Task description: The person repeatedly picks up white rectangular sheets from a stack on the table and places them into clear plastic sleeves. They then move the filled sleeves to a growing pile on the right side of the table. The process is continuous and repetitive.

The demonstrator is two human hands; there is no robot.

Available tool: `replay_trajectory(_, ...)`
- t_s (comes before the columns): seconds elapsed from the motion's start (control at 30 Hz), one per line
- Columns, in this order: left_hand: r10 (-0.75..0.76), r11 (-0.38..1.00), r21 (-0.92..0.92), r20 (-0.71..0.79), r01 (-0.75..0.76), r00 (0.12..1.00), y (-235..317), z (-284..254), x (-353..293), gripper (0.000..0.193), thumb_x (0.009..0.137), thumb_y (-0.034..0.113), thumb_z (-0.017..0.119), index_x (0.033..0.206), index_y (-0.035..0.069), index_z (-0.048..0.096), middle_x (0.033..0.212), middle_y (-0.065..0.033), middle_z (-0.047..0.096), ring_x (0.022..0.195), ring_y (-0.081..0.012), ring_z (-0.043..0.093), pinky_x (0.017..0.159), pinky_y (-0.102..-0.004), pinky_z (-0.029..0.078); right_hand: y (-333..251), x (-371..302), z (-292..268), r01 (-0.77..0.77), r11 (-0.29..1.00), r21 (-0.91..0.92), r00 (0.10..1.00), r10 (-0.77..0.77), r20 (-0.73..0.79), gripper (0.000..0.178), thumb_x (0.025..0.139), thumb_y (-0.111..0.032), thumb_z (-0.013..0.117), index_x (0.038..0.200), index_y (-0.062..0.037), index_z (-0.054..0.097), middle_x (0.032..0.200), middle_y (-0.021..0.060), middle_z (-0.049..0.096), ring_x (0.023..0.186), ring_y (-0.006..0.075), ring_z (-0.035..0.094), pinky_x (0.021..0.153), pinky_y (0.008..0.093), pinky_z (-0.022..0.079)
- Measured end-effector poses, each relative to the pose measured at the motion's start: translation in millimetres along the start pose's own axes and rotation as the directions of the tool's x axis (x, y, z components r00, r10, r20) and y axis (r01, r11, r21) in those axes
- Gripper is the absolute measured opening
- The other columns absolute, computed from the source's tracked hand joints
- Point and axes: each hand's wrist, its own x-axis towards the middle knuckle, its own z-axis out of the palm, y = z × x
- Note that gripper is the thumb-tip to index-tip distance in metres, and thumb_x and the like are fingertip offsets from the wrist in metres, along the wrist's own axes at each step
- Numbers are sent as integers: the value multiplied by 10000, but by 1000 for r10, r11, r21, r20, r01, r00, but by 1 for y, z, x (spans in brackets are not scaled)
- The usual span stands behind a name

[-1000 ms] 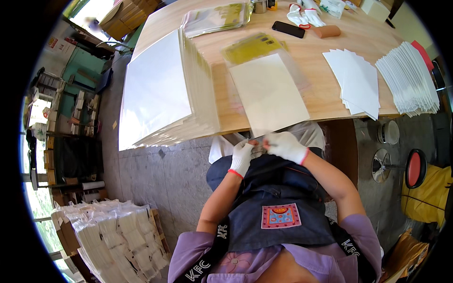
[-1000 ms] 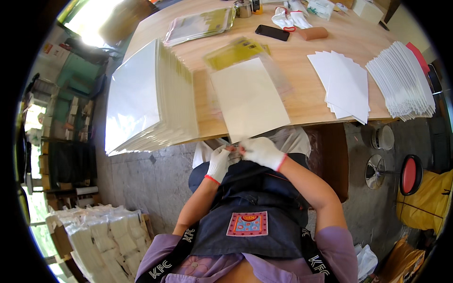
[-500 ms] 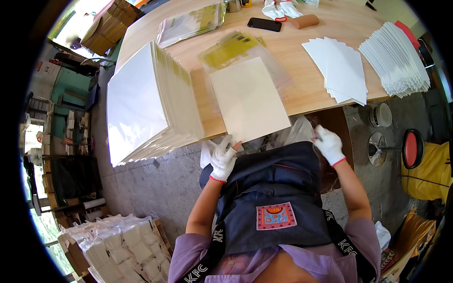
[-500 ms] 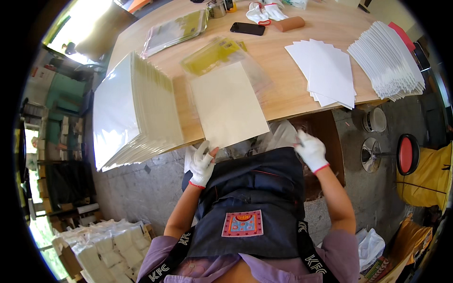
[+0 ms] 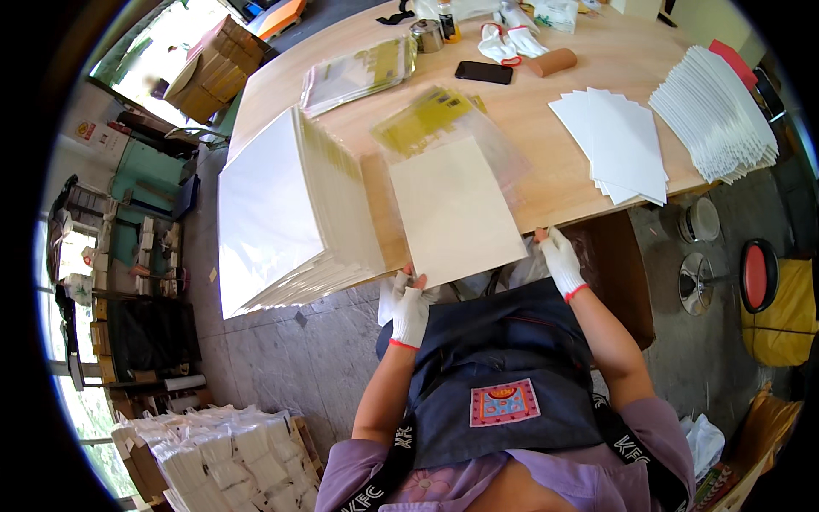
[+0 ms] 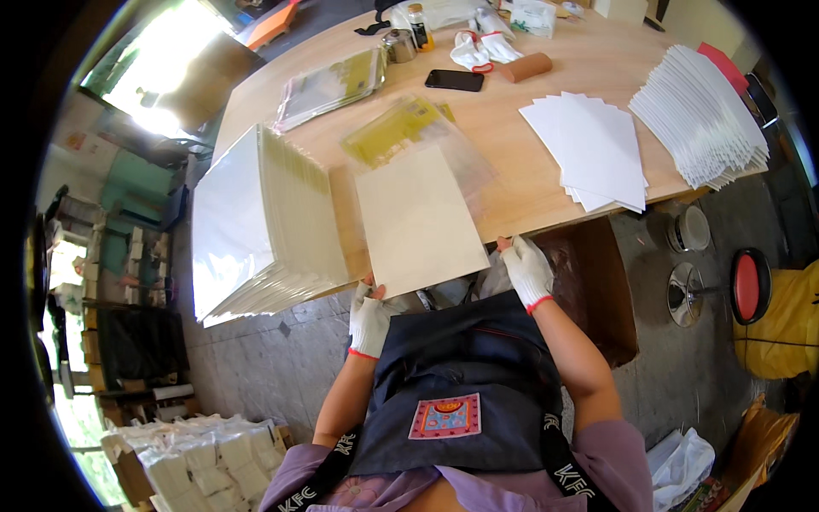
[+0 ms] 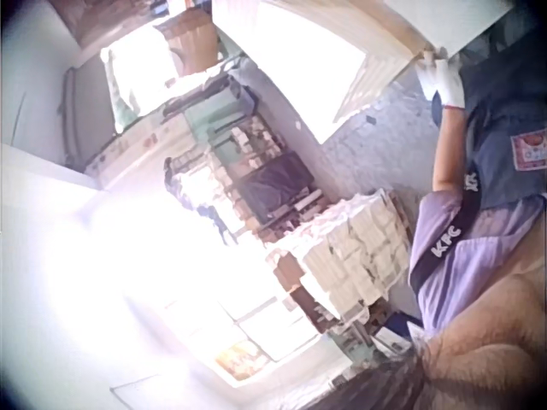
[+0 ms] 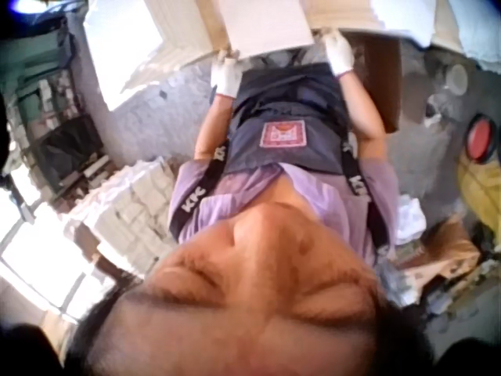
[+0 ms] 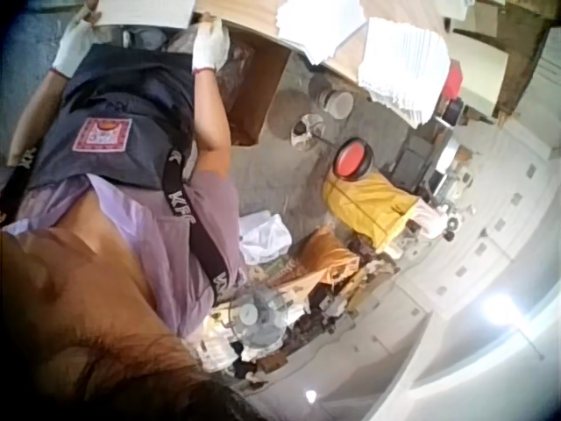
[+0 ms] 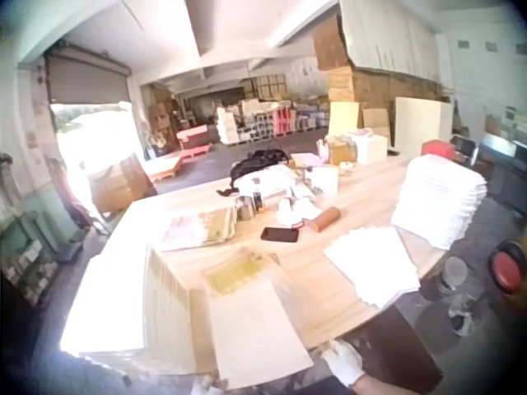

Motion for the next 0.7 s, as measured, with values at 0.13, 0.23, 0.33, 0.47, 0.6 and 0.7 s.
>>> replay_trajectory(0.13, 153, 785, 602, 45, -149, 987, 58, 47, -28, 386, 842, 0, 528, 1220, -39, 464, 1073, -71, 570, 995, -148, 528, 851, -258, 417, -19, -24, 7, -347, 817, 461, 881, 115, 459, 169, 866, -238, 584, 902, -74, 570, 640, -30, 524, 488, 47, 482, 396, 180, 371)
replay_trajectory(0.23, 251, 635, 741, 67, -217, 966, 120, 75, -76, 355, 837, 12, 532, 1185, -49, 508, 968, -53, 571, 897, -124, 529, 781, -214, 403, -64, -31, 20, -413, 682, 603, 836, 22, 548, 133, 872, -200, 584, 870, -73, 543, 606, -23, 506, 431, 54, 454, 380, 192, 346)
replay_trajectory(0.33, 576, 470, 728, 176, -499, 798, 167, 63, -97, 345, 873, 76, 487, 1182, -77, 496, 1011, -101, 580, 964, -160, 539, 829, -232, 410, -143, -29, 40, -299, 702, 646, 812, -168, 559, 137, 886, -207, 563, 866, -76, 528, 585, -30, 465, 415, 55, 424, 371, 209, 331)
replay_trajectory(0.47, 850, 326, 745, 39, -582, 525, 245, 65, -80, 358, 885, 1, 369, 1219, -30, 495, 1030, -103, 564, 978, -152, 541, 858, -267, 433, -261, -13, 88, -184, 668, 721, 735, -394, 553, 172, 884, -236, 568, 859, -67, 545, 598, -38, 462, 476, 42, 443, 416, 199, 354)
replay_trajectory(0.6, 760, 6, 956, 187, -294, 623, 290, -17, -53, 390, 879, 53, 420, 1259, -23, 459, 1240, -146, 494, 1163, -214, 458, 1008, -320, 323, -295, -7, 129, 298, 827, 477, 710, -526, 468, 246, 827, -239, 604, 752, -10, 558, 675, 78, 589, 586, 128, 532, 555, 304, 425)
replay_trajectory(0.7, 805, 161, 941, 50, -298, 592, 258, -47, -40, 420, 875, 74, 430, 1283, -29, 426, 1314, -153, 428, 1207, -221, 406, 1018, -325, 297, -286, -5, 124, 257, 859, 443, 734, -472, 489, 227, 820, -212, 582, 732, -5, 553, 705, 90, 610, 611, 146, 550, 587, 301, 415)
